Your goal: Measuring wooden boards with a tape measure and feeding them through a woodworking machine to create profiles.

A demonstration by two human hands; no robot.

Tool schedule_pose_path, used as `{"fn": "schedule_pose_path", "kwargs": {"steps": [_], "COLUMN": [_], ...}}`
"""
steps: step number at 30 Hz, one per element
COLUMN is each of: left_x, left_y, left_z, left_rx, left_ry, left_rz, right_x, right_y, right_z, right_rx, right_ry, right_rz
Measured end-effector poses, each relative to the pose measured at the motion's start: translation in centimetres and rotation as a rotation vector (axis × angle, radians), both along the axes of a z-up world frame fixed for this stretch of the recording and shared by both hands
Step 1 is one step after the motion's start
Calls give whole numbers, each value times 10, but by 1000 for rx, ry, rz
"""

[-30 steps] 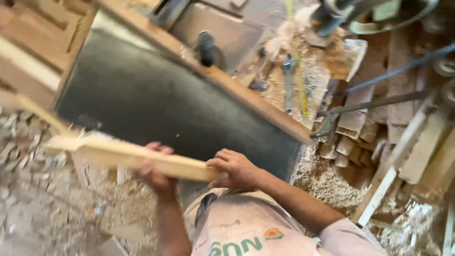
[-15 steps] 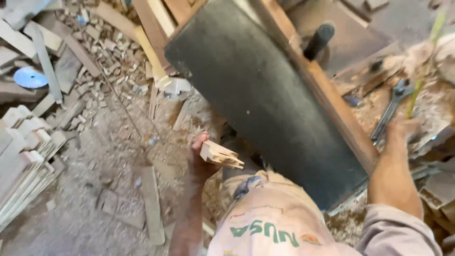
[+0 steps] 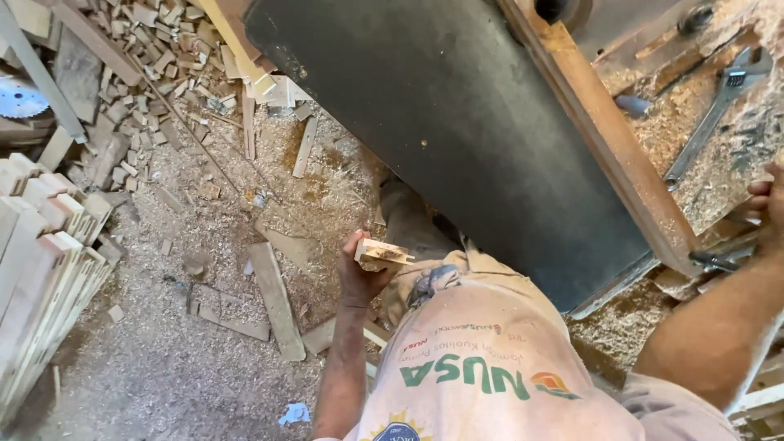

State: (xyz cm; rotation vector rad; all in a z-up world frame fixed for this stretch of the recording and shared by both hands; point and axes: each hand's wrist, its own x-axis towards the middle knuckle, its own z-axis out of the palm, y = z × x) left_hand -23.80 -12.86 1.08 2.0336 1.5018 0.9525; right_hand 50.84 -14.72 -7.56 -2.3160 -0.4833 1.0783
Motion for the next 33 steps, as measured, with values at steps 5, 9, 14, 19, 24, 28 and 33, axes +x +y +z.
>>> {"fn": "schedule_pose_path", "kwargs": {"steps": [5,9,14,19,24,28,33], "left_x": [-3,-4,-14,-15,-4,5,11], "left_y": [-5,-9,-26,-46,-53,-58,-59], "left_z": [-4,-3,-11,-19,-25,-23,-12], "left_rx": [-33,-85,-229,-322,-260,-216,-250], "left_ry": [12,-13,-39,-49,-58,-46,-37], "left_rz": [-30,-31,-19,43,96,223,231], "right_x": [-101,-116,-242,-301,-342,-382,-404], "right_y": [7,7,41,24,-4,0,26], "right_z": [91,94,206,203,145,145,162], "right_rx": [117,435,419,381,428,177,-41], "right_ry": [80,92,209,319,557,539,483], "right_rz": [-51,-226,-241,146,480,706,924]}}
